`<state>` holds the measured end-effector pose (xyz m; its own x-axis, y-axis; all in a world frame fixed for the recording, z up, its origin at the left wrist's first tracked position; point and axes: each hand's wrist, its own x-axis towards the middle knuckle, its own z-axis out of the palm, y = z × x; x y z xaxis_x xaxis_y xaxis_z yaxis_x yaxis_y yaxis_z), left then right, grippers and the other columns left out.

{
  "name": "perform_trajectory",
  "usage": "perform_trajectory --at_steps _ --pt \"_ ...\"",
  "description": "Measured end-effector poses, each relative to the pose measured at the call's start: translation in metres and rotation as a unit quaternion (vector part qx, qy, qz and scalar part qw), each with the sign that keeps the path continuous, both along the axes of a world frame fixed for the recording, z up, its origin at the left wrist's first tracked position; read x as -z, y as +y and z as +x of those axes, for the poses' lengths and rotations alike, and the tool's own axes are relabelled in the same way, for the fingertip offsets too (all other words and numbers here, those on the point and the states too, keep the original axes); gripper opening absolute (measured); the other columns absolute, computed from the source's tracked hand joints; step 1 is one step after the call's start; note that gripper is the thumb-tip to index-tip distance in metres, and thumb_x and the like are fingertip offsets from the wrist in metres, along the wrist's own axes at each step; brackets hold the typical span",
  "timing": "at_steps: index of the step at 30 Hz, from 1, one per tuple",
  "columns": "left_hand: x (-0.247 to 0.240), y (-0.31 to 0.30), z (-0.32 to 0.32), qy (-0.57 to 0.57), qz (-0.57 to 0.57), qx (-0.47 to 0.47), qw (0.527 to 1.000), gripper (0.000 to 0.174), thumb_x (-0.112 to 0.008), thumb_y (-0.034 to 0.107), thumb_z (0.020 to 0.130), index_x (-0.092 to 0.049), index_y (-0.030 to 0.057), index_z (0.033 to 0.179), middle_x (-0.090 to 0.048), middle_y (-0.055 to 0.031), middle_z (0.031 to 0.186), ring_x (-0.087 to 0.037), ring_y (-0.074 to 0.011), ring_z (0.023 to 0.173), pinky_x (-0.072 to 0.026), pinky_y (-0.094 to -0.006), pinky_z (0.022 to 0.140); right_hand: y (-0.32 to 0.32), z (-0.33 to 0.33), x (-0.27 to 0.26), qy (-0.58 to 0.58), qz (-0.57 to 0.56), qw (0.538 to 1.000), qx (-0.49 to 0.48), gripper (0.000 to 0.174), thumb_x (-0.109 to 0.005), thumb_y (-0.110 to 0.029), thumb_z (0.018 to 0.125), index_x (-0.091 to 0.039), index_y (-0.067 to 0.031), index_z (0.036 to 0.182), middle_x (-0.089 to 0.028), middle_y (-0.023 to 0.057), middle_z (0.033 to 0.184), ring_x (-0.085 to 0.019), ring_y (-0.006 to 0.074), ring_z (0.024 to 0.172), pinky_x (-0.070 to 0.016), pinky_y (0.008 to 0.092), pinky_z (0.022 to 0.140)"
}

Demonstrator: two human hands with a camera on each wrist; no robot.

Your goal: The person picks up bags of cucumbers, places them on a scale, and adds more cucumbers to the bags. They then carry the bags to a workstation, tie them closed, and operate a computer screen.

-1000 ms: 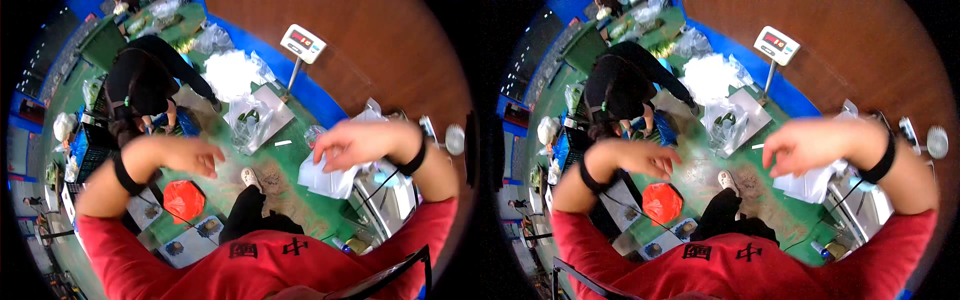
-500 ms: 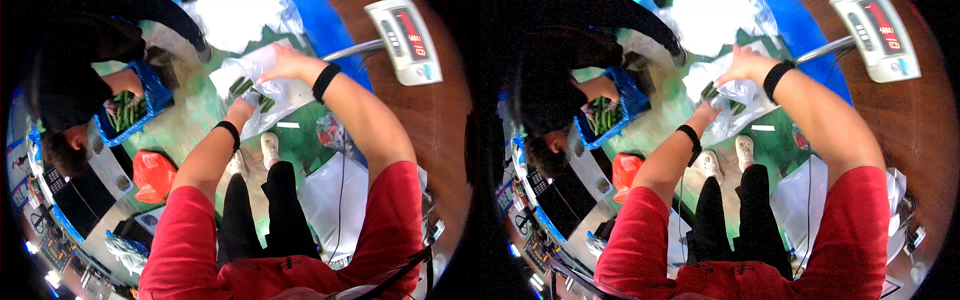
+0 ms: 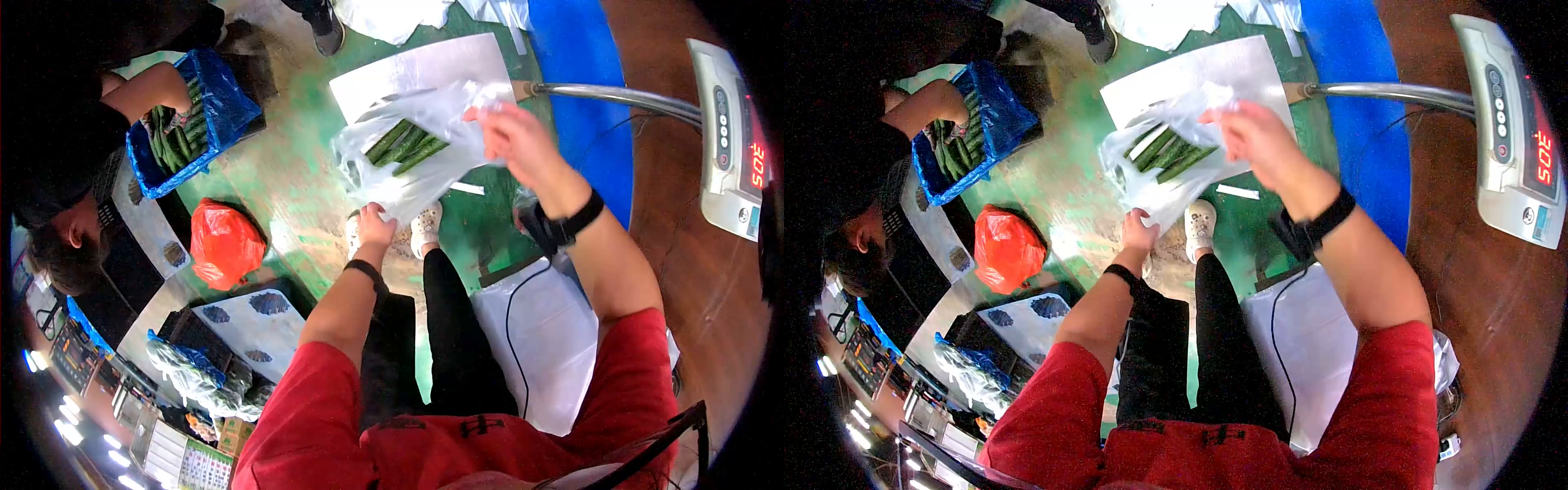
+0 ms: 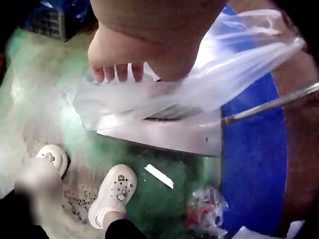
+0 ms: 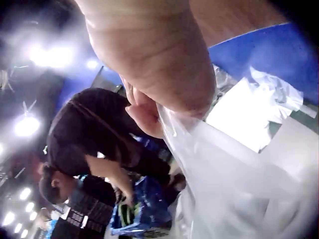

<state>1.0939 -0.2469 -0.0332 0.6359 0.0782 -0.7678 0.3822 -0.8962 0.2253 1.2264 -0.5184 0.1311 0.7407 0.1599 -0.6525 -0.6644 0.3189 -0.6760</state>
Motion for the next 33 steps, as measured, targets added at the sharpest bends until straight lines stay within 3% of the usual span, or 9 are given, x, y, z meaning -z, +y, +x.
perform_trajectory --at_steps 3,8,15,19,21,24,27,29,33 --pt "-0.005 -0.007 -0.001 -0.211 -0.033 0.090 0.973 0.070 -0.063 0.016 0.058 -0.033 0.0107 0.121 -0.049 -0.0162 0.110 -0.044 -0.0339 0.106 -0.0357 -0.0376 0.089 0.025 -0.015 -0.047 0.016 0.094 0.995 -0.032 0.035 -0.048 -0.016 0.084 -0.047 -0.0069 0.117 -0.034 -0.0067 0.059 -0.029 0.0025 0.048 -0.0252 0.0167 0.042" --pt "0.012 -0.020 0.032 0.113 -0.002 -0.116 0.987 0.085 -0.050 0.067 0.062 -0.037 0.0089 0.123 -0.052 -0.0167 0.113 -0.047 -0.0289 0.109 -0.0323 -0.0380 0.093 0.028 -0.017 -0.064 -0.014 0.079 0.993 -0.088 0.055 -0.050 -0.011 0.082 -0.027 -0.0115 0.132 -0.038 -0.0047 0.067 -0.031 0.0021 0.054 -0.0237 0.0146 0.043" --pt "0.023 0.008 0.037 0.168 0.114 -0.052 0.978 0.055 -0.059 0.045 0.067 -0.055 0.0054 0.106 -0.056 -0.0146 0.108 -0.055 -0.0282 0.099 -0.0427 -0.0359 0.083 0.022 -0.030 -0.071 -0.025 0.017 0.992 -0.122 0.062 -0.053 -0.006 0.078 -0.027 -0.0164 0.133 -0.040 -0.0041 0.072 -0.032 0.0022 0.054 -0.0232 0.0142 0.044" --pt "-0.003 0.078 0.042 -0.042 0.194 -0.275 0.941 0.024 -0.056 0.019 0.070 -0.054 0.0026 0.087 -0.059 -0.0182 0.081 -0.060 -0.0260 0.076 -0.0475 -0.0367 0.066 0.008 -0.027 -0.066 -0.001 0.026 0.998 -0.061 0.065 -0.049 0.000 0.078 -0.022 -0.0191 0.134 -0.040 -0.0039 0.079 -0.030 0.0009 0.058 -0.0204 0.0131 0.045" --pt "0.043 0.148 0.034 -0.034 -0.047 -0.540 0.840 0.008 -0.048 0.010 0.075 -0.047 0.0039 0.078 -0.053 -0.0118 0.066 -0.052 -0.0205 0.055 -0.0429 -0.0332 0.048 0.008 -0.027 -0.064 0.009 0.013 0.999 -0.046 0.064 -0.048 0.000 0.078 -0.022 -0.0192 0.134 -0.040 -0.0034 0.079 -0.030 0.0010 0.057 -0.0206 0.0130 0.045" --pt "-0.021 0.167 0.058 0.050 -0.400 -0.779 0.480 0.011 -0.036 0.006 0.078 -0.039 0.0087 0.067 -0.033 -0.0007 0.052 -0.027 -0.0109 0.040 -0.0227 -0.0221 0.036 0.009 -0.025 -0.063 0.000 0.005 1.000 -0.018 0.064 -0.053 -0.003 0.075 -0.028 -0.0179 0.132 -0.040 -0.0045 0.074 -0.032 0.0016 0.055 -0.0208 0.0151 0.042" --pt "-0.087 0.162 0.077 0.191 -0.544 -0.654 0.489 0.015 -0.041 0.015 0.082 -0.046 0.0064 0.071 -0.028 0.0023 0.050 -0.025 -0.0081 0.041 -0.0186 -0.0213 0.035 0.010 -0.022 -0.060 -0.006 -0.003 1.000 -0.025 0.064 -0.052 -0.002 0.075 -0.028 -0.0174 0.132 -0.040 -0.0044 0.074 -0.031 0.0018 0.055 -0.0204 0.0150 0.042" --pt "-0.108 0.159 0.086 0.145 -0.624 -0.636 0.431 0.018 -0.044 0.020 0.085 -0.053 0.0040 0.085 -0.028 0.0029 0.049 -0.024 -0.0069 0.041 -0.0193 -0.0207 0.036 0.013 -0.021 -0.064 -0.006 0.001 1.000 -0.023 0.064 -0.052 -0.002 0.075 -0.028 -0.0172 0.132 -0.040 -0.0043 0.073 -0.032 0.0019 0.055 -0.0203 0.0150 0.042" --pt "-0.140 0.144 0.093 0.053 -0.674 -0.553 0.487 0.028 -0.039 0.022 0.090 -0.048 0.0037 0.109 -0.023 0.0049 0.051 -0.023 -0.0060 0.042 -0.0187 -0.0192 0.039 0.017 -0.019 -0.067 0.004 0.006 1.000 -0.021 0.064 -0.052 -0.002 0.074 -0.028 -0.0172 0.132 -0.039 -0.0042 0.072 -0.032 0.0020 0.055 -0.0199 0.0153 0.042"
